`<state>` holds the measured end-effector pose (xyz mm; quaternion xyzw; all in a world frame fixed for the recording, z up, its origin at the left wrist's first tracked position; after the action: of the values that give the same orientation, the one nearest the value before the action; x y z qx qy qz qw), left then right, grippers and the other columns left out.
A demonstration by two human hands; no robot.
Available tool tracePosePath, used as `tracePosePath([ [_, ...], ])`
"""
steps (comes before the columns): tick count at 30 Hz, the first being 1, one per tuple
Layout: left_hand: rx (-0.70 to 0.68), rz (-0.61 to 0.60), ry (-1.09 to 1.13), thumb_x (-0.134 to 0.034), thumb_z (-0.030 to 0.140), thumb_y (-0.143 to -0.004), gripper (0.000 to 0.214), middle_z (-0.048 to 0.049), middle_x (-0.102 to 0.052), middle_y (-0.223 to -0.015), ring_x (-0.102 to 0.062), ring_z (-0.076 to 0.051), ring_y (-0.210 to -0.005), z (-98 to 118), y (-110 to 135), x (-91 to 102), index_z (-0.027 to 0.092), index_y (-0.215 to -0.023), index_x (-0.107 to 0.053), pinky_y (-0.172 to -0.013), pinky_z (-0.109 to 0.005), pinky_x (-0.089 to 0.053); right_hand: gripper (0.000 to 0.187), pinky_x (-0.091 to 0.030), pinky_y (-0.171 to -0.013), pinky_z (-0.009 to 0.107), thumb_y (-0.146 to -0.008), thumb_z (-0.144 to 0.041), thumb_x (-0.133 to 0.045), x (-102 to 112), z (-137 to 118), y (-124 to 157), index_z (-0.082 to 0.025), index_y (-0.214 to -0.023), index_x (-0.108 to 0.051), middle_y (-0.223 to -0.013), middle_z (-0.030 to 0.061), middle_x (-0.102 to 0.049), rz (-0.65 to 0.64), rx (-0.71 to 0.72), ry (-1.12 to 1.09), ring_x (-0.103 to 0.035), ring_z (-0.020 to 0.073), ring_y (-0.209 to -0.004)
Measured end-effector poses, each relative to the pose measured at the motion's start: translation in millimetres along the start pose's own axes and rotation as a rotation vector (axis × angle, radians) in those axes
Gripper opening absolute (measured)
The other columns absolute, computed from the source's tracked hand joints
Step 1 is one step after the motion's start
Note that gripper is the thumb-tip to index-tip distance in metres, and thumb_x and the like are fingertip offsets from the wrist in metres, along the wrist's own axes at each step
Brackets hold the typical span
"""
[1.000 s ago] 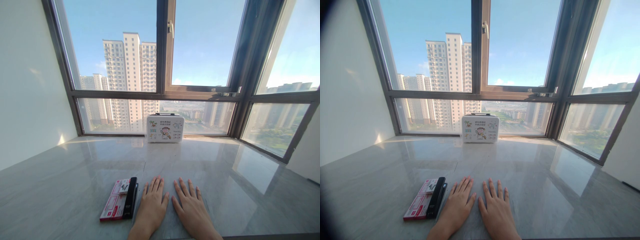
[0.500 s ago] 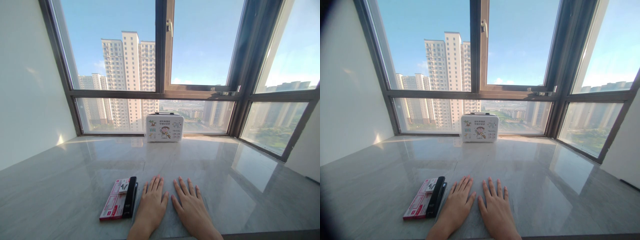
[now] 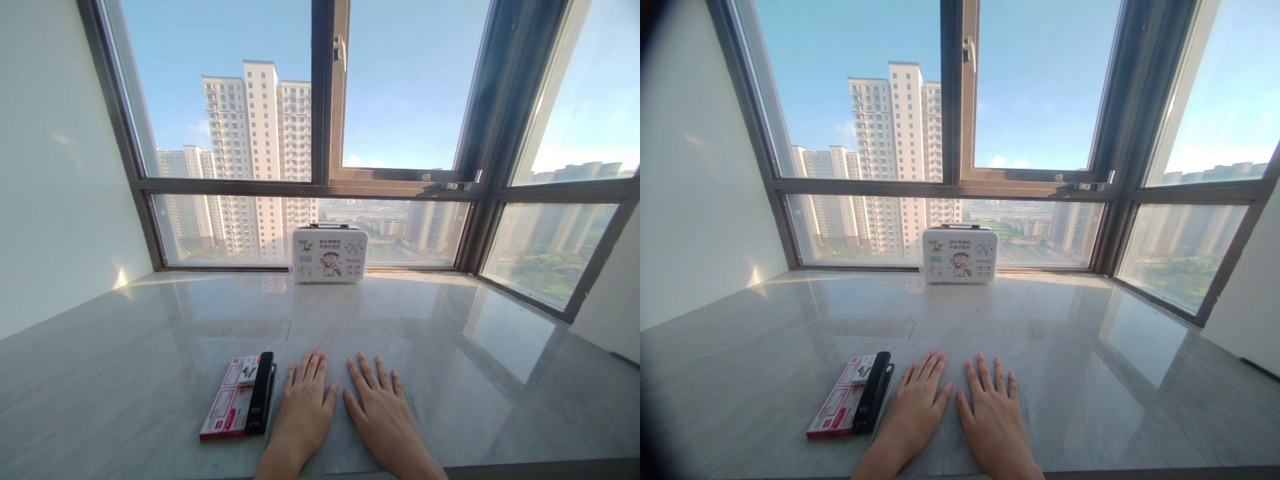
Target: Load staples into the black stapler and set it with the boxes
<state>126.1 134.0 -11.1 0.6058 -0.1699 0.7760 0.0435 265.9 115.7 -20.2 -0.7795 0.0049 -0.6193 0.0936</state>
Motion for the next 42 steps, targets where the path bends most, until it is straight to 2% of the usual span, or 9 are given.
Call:
tracePosePath([
  [42,-0.004,0.002,-0.004,-0.026,0.047,-0.1,0.058,-0.0022,-0.024,-0.162,-0.02,-0.023,-0.15,-1.9,-0.6,-2.6,0.025,-0.153,-0.034,-0.123,-0.049,-0.018,0.063,-0.011,-0.118,0.061,-0.099,-0.063,-0.022,-1.0,0.4,-0.1,-0.035,-0.154,-0.027,-0.162,-0.0016,-0.017,0.009,0.0,0.003,-0.008,0.0356,-0.15],
])
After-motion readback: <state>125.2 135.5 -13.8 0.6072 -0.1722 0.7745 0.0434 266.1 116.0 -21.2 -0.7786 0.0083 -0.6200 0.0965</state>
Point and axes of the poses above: each hand's wrist, its own y-axis away from the middle knuckle, its own x-axis out of the back of the hand, z = x × y, the point moved 9 cm from there along -y, towards the middle knuckle
